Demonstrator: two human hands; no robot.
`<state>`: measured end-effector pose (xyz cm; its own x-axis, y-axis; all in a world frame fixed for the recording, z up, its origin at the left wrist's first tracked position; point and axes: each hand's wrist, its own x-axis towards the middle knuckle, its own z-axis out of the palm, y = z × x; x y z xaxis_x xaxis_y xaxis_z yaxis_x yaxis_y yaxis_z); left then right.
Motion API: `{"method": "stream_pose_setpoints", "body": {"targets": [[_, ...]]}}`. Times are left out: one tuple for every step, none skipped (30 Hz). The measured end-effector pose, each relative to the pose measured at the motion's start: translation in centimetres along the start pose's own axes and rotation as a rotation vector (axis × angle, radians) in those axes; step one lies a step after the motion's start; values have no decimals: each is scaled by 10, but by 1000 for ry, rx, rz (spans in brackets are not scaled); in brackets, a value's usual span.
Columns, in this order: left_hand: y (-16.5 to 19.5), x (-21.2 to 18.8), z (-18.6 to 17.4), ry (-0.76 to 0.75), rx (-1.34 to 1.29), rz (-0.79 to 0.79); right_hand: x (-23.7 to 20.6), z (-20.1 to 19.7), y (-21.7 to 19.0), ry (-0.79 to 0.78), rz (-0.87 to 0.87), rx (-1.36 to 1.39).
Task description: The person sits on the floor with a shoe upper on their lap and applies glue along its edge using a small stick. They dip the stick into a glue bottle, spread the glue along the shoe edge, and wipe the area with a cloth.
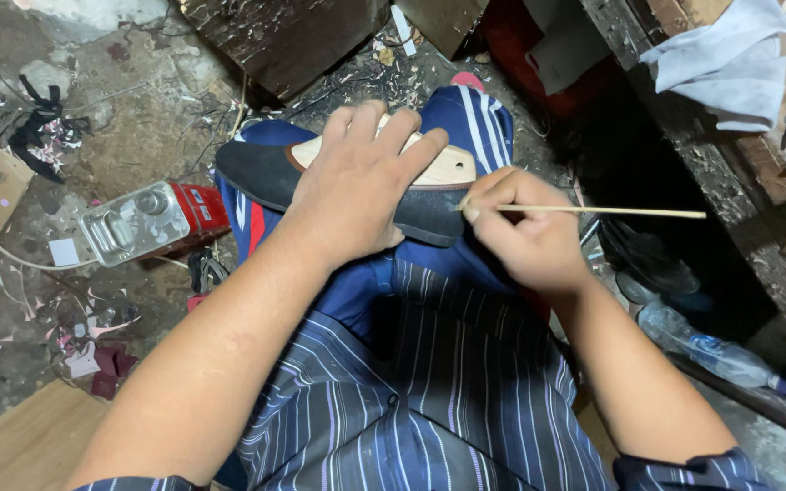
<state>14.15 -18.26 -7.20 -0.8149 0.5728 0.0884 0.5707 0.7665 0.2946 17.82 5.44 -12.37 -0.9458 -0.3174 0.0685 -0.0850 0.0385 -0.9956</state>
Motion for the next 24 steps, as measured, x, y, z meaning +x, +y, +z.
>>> {"method": "stream_pose_setpoints", "body": {"targets": [[1,0,0,4,11,2,0,0,0,-43,-42,-59],[1,0,0,5,22,4,0,0,-1,-84,-81,-117],[1,0,0,-4,11,-1,0,1,-1,-35,-43,-48],[0,0,0,-11,-1,-3,0,2,0,15,-5,18],[0,1,0,-16,-15,-6,0,3,0,65,32,82],[0,1,0,-9,-7,-1,-1,3,-1,28,-4,19],[0,2,0,-3,4,2,-1,3,-1,-9,-41,-41],[0,2,0,3,15,8,-1,2,-1,-44,-79,-101],[0,2,0,3,8,4,-1,3,0,-12,-58,-77],[0,1,-1,4,0,1,-1,3,0,21,-36,-55],[0,2,-1,6,-10,-1,-1,3,0,55,-15,-35],[0,2,0,-3,-11,1,-1,2,0,30,-44,-66],[0,2,-1,-12,-10,-1,-1,2,0,3,-73,-95],[0,2,-1,-21,-8,-2,-1,2,0,-23,-105,-123],[0,2,-1,-9,-4,-1,-1,2,0,-15,-81,-77],[0,2,-1,2,-1,0,-1,2,0,-6,-56,-30],[0,2,-1,13,0,0,-1,2,0,2,-31,16],[0,2,-1,3,-4,1,-1,3,0,18,-46,-24],[-1,2,-1,-7,-9,0,-1,3,0,31,-61,-64],[-1,2,-1,-15,-12,-2,-1,4,0,42,-78,-103],[-1,2,-1,-4,-10,-2,-1,4,-1,20,-58,-84],[0,2,-1,5,-8,0,0,3,-2,1,-38,-65],[0,1,-1,14,-6,3,0,3,-2,-18,-18,-46],[0,2,-1,7,-4,0,1,4,-2,17,-18,-37]]}}
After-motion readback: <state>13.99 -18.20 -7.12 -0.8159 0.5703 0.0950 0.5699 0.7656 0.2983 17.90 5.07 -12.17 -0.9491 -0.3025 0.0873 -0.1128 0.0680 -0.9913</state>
